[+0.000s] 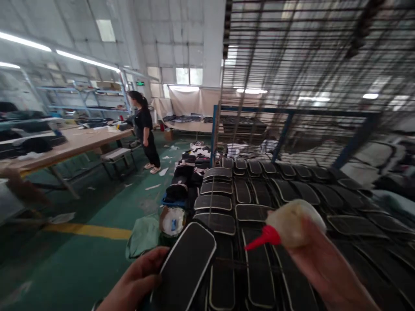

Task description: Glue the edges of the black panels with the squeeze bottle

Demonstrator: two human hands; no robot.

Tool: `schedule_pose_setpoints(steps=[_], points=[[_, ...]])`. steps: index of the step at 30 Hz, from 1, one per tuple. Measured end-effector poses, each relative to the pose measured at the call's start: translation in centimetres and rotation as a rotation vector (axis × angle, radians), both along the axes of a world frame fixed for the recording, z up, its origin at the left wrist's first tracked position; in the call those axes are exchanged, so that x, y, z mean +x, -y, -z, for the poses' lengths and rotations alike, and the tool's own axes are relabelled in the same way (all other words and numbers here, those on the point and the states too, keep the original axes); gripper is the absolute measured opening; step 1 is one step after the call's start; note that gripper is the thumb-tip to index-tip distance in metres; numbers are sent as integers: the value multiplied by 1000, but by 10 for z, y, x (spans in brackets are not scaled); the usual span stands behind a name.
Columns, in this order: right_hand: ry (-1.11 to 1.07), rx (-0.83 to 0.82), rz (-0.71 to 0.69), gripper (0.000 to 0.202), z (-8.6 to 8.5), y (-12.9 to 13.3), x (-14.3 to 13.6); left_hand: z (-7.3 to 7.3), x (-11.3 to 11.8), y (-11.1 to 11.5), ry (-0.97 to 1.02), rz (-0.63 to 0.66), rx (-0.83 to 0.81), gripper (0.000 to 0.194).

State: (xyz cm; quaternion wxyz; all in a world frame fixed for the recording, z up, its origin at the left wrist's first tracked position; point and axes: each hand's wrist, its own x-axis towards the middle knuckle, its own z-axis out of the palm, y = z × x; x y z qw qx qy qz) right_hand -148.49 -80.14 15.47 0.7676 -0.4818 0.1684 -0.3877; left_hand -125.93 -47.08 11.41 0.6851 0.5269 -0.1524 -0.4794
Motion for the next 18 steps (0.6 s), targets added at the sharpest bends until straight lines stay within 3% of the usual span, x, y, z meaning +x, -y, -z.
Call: schedule_pose_setpoints(steps=[3, 7, 13, 18], points=[[27, -23, 15, 42, -31, -4, 0, -23, -26, 23, 0, 199, -19, 34], [58, -145, 2, 38, -54, -6, -7, -36, -44, 39, 35, 339, -3, 36], [75, -203, -48, 39, -61, 1, -20, -45, -50, 46, 129, 456, 90, 33], [79, -182, -50, 37, -58, 3, -21, -51, -49, 50, 128, 458, 133, 31]])
